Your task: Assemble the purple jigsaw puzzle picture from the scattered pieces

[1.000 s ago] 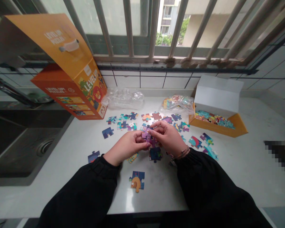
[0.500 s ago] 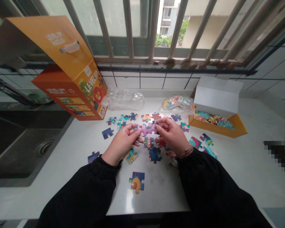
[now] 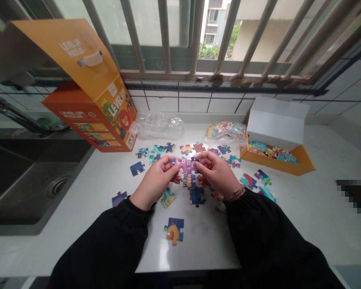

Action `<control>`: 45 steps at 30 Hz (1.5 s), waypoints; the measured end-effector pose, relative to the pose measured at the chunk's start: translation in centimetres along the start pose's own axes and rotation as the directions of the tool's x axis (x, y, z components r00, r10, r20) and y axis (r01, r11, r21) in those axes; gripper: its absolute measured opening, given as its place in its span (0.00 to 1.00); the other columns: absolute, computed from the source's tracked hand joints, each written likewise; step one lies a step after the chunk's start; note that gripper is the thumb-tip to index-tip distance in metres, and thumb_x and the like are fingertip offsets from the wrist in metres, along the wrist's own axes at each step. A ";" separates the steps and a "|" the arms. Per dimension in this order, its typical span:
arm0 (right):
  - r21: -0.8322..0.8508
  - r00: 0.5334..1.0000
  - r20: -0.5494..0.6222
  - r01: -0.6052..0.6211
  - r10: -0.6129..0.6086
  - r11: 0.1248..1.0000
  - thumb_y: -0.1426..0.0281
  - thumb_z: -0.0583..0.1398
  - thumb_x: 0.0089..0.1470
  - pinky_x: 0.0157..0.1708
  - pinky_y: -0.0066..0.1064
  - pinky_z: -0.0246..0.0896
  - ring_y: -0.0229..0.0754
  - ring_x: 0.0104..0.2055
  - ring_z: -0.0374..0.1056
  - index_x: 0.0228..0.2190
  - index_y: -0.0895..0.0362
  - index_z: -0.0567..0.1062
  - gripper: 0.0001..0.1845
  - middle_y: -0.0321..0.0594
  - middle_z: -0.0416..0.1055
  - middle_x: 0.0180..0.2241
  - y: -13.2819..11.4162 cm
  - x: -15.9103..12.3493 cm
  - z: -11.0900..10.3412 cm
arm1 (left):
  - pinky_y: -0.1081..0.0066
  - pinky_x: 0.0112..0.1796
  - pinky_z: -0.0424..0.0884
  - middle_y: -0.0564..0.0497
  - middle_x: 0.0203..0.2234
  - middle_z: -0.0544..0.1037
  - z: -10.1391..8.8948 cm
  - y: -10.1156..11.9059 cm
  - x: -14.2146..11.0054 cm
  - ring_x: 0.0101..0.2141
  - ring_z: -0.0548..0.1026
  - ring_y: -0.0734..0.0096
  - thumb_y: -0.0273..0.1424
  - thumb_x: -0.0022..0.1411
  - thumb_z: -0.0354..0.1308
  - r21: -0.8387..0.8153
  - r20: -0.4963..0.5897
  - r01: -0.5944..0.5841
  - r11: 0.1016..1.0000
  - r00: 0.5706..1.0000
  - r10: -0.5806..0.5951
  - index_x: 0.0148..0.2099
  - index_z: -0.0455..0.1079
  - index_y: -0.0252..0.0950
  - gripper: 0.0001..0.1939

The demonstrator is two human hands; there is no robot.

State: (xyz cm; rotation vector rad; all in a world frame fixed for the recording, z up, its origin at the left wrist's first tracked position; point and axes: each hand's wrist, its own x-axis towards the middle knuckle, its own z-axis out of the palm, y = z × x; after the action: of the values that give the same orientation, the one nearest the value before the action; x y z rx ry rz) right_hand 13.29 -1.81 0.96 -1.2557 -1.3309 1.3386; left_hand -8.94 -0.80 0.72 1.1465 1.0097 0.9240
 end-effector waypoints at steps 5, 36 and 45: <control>-0.033 0.999 0.000 0.032 -0.032 0.999 0.52 0.69 0.59 0.19 0.28 0.65 0.38 0.24 0.70 0.43 0.52 0.73 0.20 0.32 0.72 0.30 -0.1 0.0 0.3 | 0.73 0.33 0.75 0.53 0.34 0.79 0.0 0.2 -0.3 0.31 0.77 0.74 0.40 0.64 0.70 0.060 0.018 0.010 0.998 1.000 -0.011 0.47 0.73 0.37 0.16; -0.292 0.973 0.038 0.227 -0.226 0.929 0.59 0.67 0.63 0.31 0.29 0.65 0.37 0.30 0.69 0.43 0.54 0.78 0.12 0.33 0.74 0.30 0.9 0.0 0.4 | 0.72 0.31 0.59 0.55 0.27 0.74 0.1 0.9 -0.5 0.27 0.68 0.73 0.45 0.63 0.71 0.278 0.085 0.067 0.958 0.992 -0.094 0.41 0.78 0.35 0.18; -0.397 0.964 0.089 0.265 -0.250 0.879 0.60 0.69 0.62 0.30 0.29 0.63 0.38 0.31 0.70 0.41 0.52 0.79 0.10 0.33 0.74 0.30 1.0 0.0 0.4 | 0.72 0.31 0.60 0.55 0.28 0.74 0.0 0.9 -0.5 0.29 0.69 0.72 0.42 0.60 0.71 0.446 0.082 0.019 0.895 0.995 -0.062 0.36 0.74 0.36 0.15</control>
State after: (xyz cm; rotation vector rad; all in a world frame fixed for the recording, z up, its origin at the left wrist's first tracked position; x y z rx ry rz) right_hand 12.98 -1.94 -0.02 -1.2684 -1.7986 0.9265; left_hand -9.15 -1.14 1.70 1.5291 1.1986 0.6094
